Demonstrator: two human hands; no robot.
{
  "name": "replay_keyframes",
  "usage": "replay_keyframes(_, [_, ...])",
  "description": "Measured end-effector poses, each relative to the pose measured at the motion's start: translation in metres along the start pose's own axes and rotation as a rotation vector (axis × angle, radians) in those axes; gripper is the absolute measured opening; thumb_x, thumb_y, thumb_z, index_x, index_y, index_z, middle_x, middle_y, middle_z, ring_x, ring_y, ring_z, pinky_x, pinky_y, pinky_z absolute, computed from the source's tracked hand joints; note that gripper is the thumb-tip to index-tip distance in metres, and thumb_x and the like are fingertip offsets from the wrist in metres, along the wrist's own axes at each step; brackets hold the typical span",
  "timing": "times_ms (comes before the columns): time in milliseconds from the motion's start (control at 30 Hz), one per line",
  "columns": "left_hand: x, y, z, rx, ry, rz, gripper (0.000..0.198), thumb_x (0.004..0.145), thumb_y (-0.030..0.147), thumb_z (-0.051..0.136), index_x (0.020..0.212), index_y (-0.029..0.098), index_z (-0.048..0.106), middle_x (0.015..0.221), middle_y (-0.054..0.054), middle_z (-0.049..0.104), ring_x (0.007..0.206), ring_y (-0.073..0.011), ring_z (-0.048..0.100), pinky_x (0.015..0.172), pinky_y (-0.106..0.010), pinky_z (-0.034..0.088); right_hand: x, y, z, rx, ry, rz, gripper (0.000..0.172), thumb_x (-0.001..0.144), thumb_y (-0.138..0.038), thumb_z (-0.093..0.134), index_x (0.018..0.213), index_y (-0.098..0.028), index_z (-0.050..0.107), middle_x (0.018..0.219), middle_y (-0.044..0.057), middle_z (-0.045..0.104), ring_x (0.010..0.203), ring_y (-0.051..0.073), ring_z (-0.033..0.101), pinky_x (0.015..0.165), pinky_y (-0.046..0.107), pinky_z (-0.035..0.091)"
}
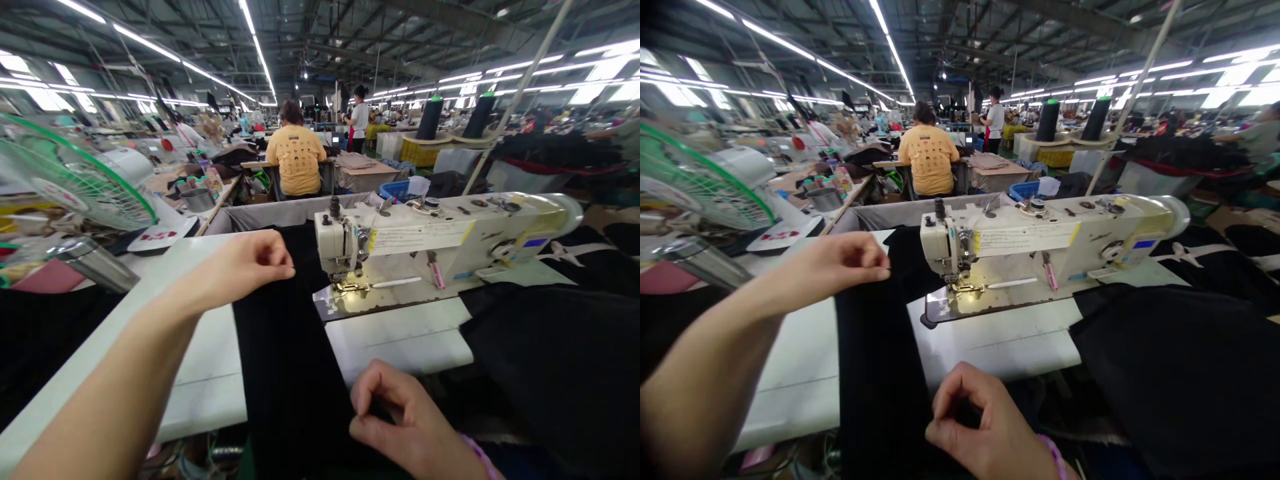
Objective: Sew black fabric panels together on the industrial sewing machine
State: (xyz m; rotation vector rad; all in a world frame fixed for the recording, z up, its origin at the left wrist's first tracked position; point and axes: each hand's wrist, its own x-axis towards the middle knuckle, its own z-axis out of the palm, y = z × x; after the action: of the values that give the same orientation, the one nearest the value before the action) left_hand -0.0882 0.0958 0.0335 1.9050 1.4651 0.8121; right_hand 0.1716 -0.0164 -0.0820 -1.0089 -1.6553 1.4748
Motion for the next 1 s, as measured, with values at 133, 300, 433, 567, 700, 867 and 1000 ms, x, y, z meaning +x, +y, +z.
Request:
replay_keyframes(133, [0.044,-0.052,0.064,0.097,-0.092,-0.072,0.025,0.054,0.016,0.07,0.052,0.021,0.046,0.051,0.006,0.053,0.055,-0.0142,0.054,0.052,-0.023,0.036,0.0,0.054,0.016,-0.12,0.19,0.011,0.009,0.086,-0.027,0.061,0.083,-0.021,0.068,0.079,0.0,0.07,0.077,0.016,0.066,0.074,0.024,0.052])
replay_keyframes(300, [0.044,-0.102,0.119,0.049,-0.047,-0.063,0.027,0.06,0.018,0.069,0.055,0.022,0.043,0.059,0.004,0.058,0.06,-0.0141,0.054,0.058,-0.025,0.04,-0.003,0.094,0.011,-0.386,0.206,-0.266,0.019,0.087,-0.012,0.058,0.097,-0.023,0.07,0.093,0.001,0.074,0.086,0.016,0.071,0.08,0.024,0.055])
replay_keyframes(433, [0.037,-0.109,0.118,0.022,-0.03,-0.036,0.015,0.066,0.016,0.062,0.061,0.021,0.048,0.066,0.003,0.061,0.065,-0.0146,0.057,0.063,-0.026,0.043,-0.003,0.094,0.002,-0.585,0.193,-0.538,0.031,0.088,-0.003,0.05,0.106,-0.022,0.065,0.095,0.003,0.074,0.087,0.017,0.071,0.081,0.026,0.057])
replay_keyframes(567, [0.046,-0.109,0.116,0.045,-0.025,-0.051,0.015,0.064,0.012,0.062,0.062,0.021,0.05,0.063,0.004,0.058,0.061,-0.0135,0.054,0.06,-0.025,0.041,0.002,0.086,-0.001,-0.676,0.203,-0.608,0.028,0.089,-0.003,0.048,0.105,-0.021,0.061,0.089,0.003,0.072,0.078,0.017,0.069,0.073,0.028,0.057])
replay_keyframes(700, [0.064,-0.106,0.124,0.111,0.041,-0.104,0.024,0.062,0.007,0.063,0.06,0.021,0.044,0.059,0.006,0.051,0.057,-0.0118,0.047,0.057,-0.025,0.036,0.011,0.076,-0.002,-0.77,0.261,-0.568,0.023,0.086,-0.002,0.048,0.093,-0.02,0.061,0.087,0.005,0.067,0.078,0.02,0.065,0.069,0.035,0.055])
replay_keyframes(867, [0.076,-0.098,0.133,0.155,0.062,-0.12,0.022,0.066,0.005,0.065,0.066,0.019,0.048,0.064,0.005,0.054,0.058,-0.0111,0.049,0.057,-0.024,0.038,0.02,0.074,-0.002,-0.764,0.3,-0.62,0.026,0.082,0.001,0.049,0.091,-0.021,0.061,0.089,0.005,0.067,0.084,0.022,0.063,0.077,0.038,0.054])
replay_keyframes(1000, [0.082,-0.097,0.134,0.195,0.045,-0.103,0.018,0.067,0.007,0.066,0.072,0.018,0.053,0.067,0.002,0.058,0.062,-0.0136,0.057,0.057,-0.023,0.04,0.022,0.08,-0.001,-0.758,0.286,-0.635,0.029,0.08,0.002,0.049,0.094,-0.02,0.06,0.09,0.005,0.067,0.086,0.022,0.063,0.078,0.039,0.054])
